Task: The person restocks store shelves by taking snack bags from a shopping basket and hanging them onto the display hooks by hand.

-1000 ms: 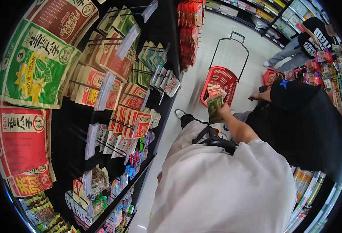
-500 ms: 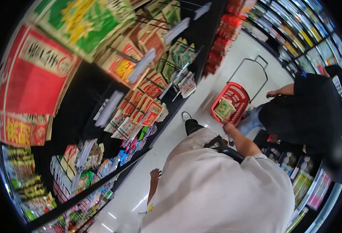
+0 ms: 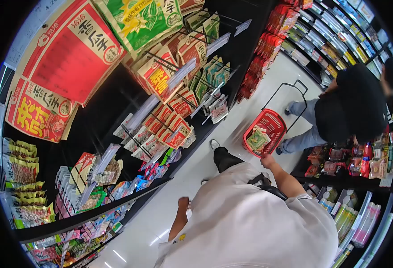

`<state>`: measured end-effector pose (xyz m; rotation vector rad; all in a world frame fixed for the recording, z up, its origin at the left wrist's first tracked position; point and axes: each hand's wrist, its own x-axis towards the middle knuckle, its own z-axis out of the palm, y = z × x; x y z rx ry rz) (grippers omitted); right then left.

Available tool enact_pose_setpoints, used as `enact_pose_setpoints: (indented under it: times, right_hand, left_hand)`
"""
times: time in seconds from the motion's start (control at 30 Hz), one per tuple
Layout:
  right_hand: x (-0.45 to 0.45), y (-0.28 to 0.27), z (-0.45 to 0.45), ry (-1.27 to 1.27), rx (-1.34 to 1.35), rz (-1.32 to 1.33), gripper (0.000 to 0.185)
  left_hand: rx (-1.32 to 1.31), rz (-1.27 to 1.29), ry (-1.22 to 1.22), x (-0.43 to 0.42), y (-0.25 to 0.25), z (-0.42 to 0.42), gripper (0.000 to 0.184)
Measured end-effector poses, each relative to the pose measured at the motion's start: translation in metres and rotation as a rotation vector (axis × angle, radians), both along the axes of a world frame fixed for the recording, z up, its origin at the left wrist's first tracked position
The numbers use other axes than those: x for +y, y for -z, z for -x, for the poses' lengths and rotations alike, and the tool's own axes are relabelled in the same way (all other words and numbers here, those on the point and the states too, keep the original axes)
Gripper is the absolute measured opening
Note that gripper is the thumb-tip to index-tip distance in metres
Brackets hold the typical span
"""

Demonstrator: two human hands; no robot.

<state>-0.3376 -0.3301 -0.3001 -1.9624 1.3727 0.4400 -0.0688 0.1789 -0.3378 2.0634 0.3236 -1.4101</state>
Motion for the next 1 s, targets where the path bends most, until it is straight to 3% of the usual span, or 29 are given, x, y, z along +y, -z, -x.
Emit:
enact_pose_setpoints:
  times: [0.03,0.1,0.17,0.23,0.3,0.33,0.43,0.53,0.57,0.6,0.63,0.7,0.77,0.87,0.93,0.97,1.0]
  right_hand:
    - [0.009,-0.006,0.010,0.017,0.012,-0.038,0.024]
    - [0.030,-0.006,0.035,-0.220,0.038,0.071,0.027]
    - [0.039,0.009,0.056,-0.184,0.117,-0.093,0.036]
    - [0.032,0.069,0.098,-0.224,0.001,-0.115,0.036]
    - [0.033,0.040,0.097,-0.119,0.086,-0.183,0.038]
    - [0.028,0.039,0.096,-0.221,0.130,-0.159,0.037]
    - [0.002,0.020,0.083,-0.055,0.193,-0.368,0.035]
    - [-0.045,0.011,0.050,-0.591,0.145,-0.250,0.028]
    - [-0.044,-0.077,0.009,-0.124,0.154,-0.367,0.030]
    - [-0.059,-0.087,-0.006,-0.177,0.121,-0.360,0.034]
    - [-0.088,-0.012,0.005,-0.418,-0.037,-0.218,0.040]
    - [-0.102,-0.061,-0.015,-0.352,-0.113,-0.083,0.040]
    - [-0.117,-0.109,-0.029,-0.214,-0.109,-0.176,0.041]
    - [-0.145,-0.054,0.000,-0.058,-0.133,-0.213,0.046]
    - [-0.156,-0.017,0.040,-0.097,-0.252,-0.038,0.040]
    - [-0.159,-0.039,0.055,-0.193,-0.187,-0.061,0.037]
    - [-0.162,0.001,0.081,-0.066,-0.145,-0.101,0.036]
  left_hand:
    - [0.018,-0.016,0.075,0.015,0.003,0.005,0.028]
    - [0.058,-0.046,0.218,0.037,0.007,0.018,0.029]
    - [0.099,-0.079,0.351,0.045,0.010,0.031,0.030]
    - [0.117,-0.119,0.339,0.026,0.007,0.033,0.030]
    - [0.109,-0.163,0.193,-0.024,0.003,0.016,0.028]
    - [0.034,-0.109,0.157,-0.050,0.002,0.008,0.026]
    - [-0.200,0.062,0.056,-0.132,-0.004,-0.023,0.019]
    - [-0.646,0.359,0.103,-0.223,-0.002,-0.060,0.022]
    - [-0.722,0.398,0.144,-0.254,-0.018,-0.072,0.027]
    - [-0.736,0.430,0.168,-0.285,-0.026,-0.086,0.031]
    - [-0.747,0.468,0.193,-0.319,-0.033,-0.101,0.037]
    - [-0.707,0.551,0.186,-0.379,-0.060,-0.122,0.052]
    - [-0.783,0.636,0.185,-0.431,-0.055,-0.147,0.068]
    - [-0.889,0.527,0.204,-0.493,-0.065,-0.166,0.077]
    - [-0.928,0.572,0.193,-0.526,-0.057,-0.179,0.080]
    - [-0.946,0.591,0.186,-0.539,-0.051,-0.183,0.082]
    - [-1.001,0.542,0.170,-0.553,-0.047,-0.184,0.084]
